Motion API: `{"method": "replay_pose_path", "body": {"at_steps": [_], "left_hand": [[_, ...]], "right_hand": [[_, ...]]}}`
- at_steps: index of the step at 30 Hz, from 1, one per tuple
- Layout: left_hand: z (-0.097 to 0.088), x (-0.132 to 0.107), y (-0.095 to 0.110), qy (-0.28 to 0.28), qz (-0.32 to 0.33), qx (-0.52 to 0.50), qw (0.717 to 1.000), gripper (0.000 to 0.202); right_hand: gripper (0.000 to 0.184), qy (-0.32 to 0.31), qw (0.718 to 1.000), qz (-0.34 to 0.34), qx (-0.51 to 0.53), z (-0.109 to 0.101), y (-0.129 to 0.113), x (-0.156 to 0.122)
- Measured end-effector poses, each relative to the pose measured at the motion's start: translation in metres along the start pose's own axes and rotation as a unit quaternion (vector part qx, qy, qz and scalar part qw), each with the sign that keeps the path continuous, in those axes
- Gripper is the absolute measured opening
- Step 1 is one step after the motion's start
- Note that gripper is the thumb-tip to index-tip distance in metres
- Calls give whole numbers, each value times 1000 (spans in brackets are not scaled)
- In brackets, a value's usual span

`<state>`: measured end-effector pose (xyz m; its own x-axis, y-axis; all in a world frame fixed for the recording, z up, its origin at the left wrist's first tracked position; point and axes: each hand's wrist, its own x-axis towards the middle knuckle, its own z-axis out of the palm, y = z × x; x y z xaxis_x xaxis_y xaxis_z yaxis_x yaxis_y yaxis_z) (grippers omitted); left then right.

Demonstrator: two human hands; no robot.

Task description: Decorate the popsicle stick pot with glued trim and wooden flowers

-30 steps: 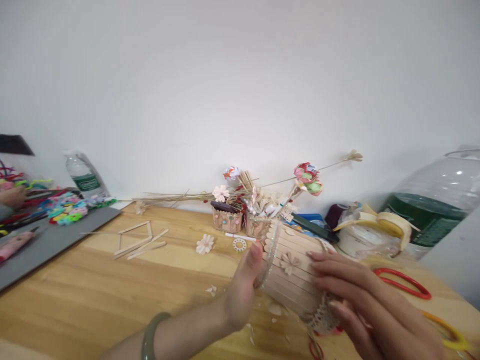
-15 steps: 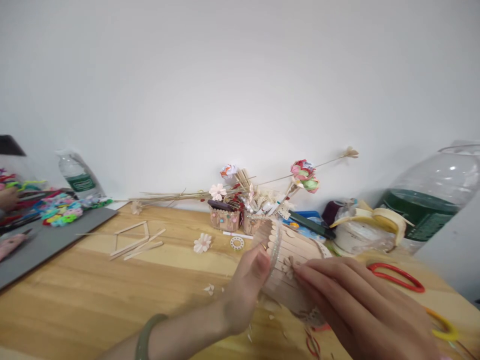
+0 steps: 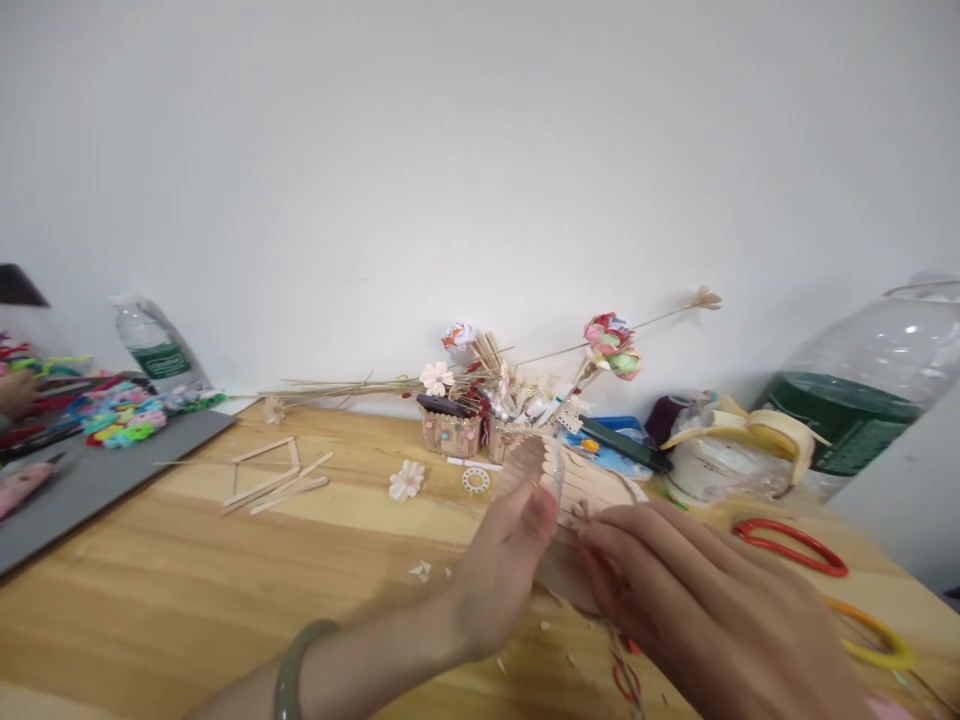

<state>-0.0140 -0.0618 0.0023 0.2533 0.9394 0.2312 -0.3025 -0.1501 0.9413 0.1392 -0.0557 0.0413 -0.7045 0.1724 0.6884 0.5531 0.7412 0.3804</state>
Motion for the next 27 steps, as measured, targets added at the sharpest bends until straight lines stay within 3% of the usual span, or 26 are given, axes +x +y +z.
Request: {"method": "replay_pose_path", "body": {"at_steps": [7,10,13,16,21,23,27], "left_hand": [[2,-2,-4,4,37,-39,999,41],[5,-2,-8,-30,46,-50,997,57],[7,-1,-12,-42,73,25,996,58],[8,-1,-14,-15,84,150,985,55],[6,-5,-17,47,63,324,943,51],[5,-6,-22,62,67,335,938,50],[5,-6,-33,80,88,259,959,51]], "right_hand": [[10,48,994,98,4,16,-10,-18],[10,67,991,117,-13,18,-11,-19],[12,73,989,129,-22,17,-11,-19],[11,79,987,140,-31,18,-13,-20],[12,87,986,134,-36,24,-15,-27],[16,85,989,115,-47,26,-14,-31],[28,53,995,72,-46,27,-11,-37]]}}
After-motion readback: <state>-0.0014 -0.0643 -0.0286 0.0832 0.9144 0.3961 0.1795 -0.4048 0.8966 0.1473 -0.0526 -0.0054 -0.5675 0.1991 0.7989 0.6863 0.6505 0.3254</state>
